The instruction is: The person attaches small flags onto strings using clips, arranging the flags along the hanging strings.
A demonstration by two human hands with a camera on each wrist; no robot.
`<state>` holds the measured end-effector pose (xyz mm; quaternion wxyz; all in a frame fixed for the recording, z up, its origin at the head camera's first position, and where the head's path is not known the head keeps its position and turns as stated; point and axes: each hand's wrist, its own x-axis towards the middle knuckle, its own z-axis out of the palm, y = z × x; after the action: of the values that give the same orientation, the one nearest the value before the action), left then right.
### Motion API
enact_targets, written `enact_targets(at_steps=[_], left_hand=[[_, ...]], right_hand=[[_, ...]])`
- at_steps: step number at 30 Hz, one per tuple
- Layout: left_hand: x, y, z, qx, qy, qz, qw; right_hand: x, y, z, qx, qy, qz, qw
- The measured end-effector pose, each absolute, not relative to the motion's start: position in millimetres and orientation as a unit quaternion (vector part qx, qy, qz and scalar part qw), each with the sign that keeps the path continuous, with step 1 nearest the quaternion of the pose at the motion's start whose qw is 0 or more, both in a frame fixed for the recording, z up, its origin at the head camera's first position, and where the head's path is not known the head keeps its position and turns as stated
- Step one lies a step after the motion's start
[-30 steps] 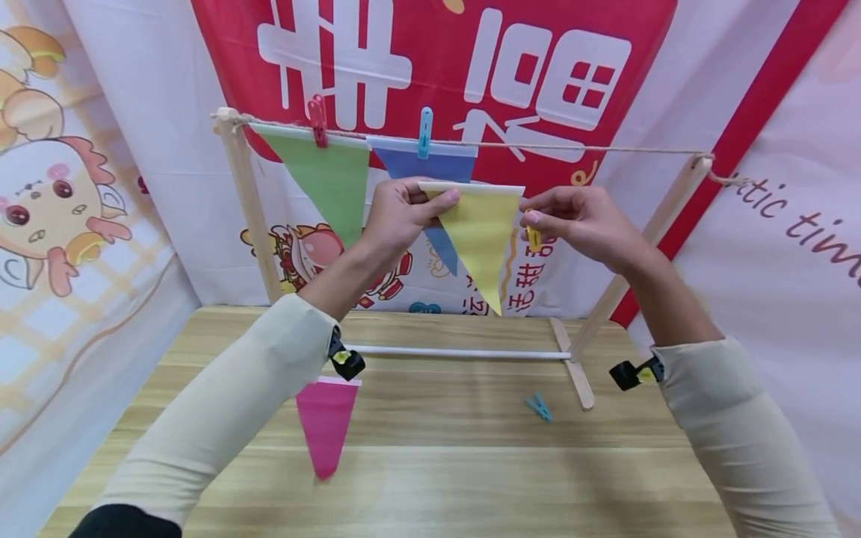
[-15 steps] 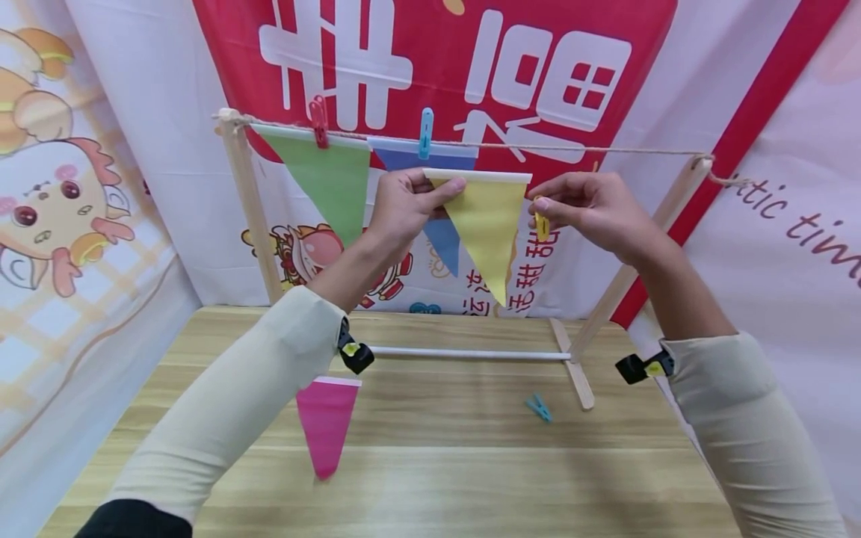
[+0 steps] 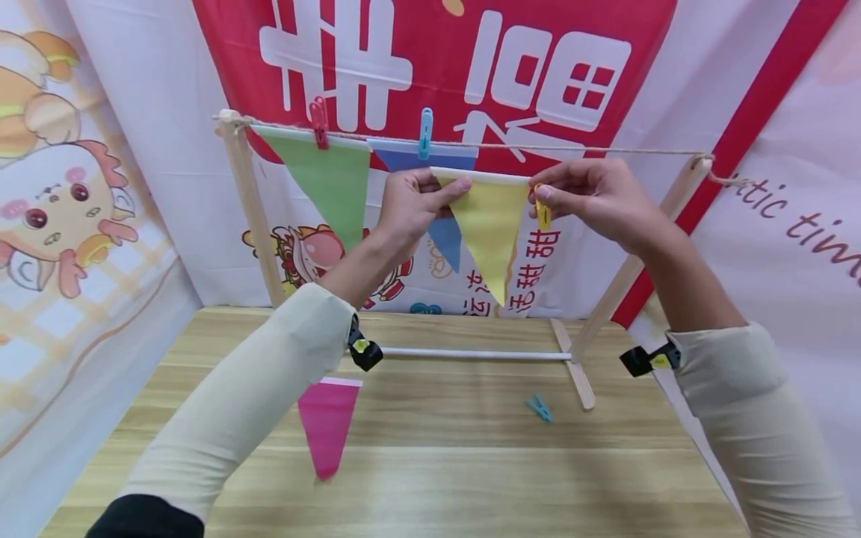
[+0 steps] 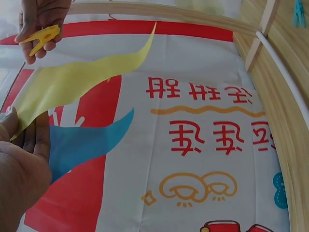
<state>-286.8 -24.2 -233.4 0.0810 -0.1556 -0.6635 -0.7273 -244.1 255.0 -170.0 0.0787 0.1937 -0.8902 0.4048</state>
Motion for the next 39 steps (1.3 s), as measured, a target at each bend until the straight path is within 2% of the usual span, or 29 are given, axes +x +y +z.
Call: enact_targets(at_steps=[17,39], left_hand=[[-286.2,6.2,-229.8,-0.167,-0.652,-0.737,0.067],[-287.2,26.4,-219.7,-0.137,-0.594,-0.792,0.034]], right_hand=[[-246.4,241.8,-145.6,0.224,-0.877,0.408,0.121],[-261.4,237.5,-123.3,0.239,-0.827,0.475,0.180]])
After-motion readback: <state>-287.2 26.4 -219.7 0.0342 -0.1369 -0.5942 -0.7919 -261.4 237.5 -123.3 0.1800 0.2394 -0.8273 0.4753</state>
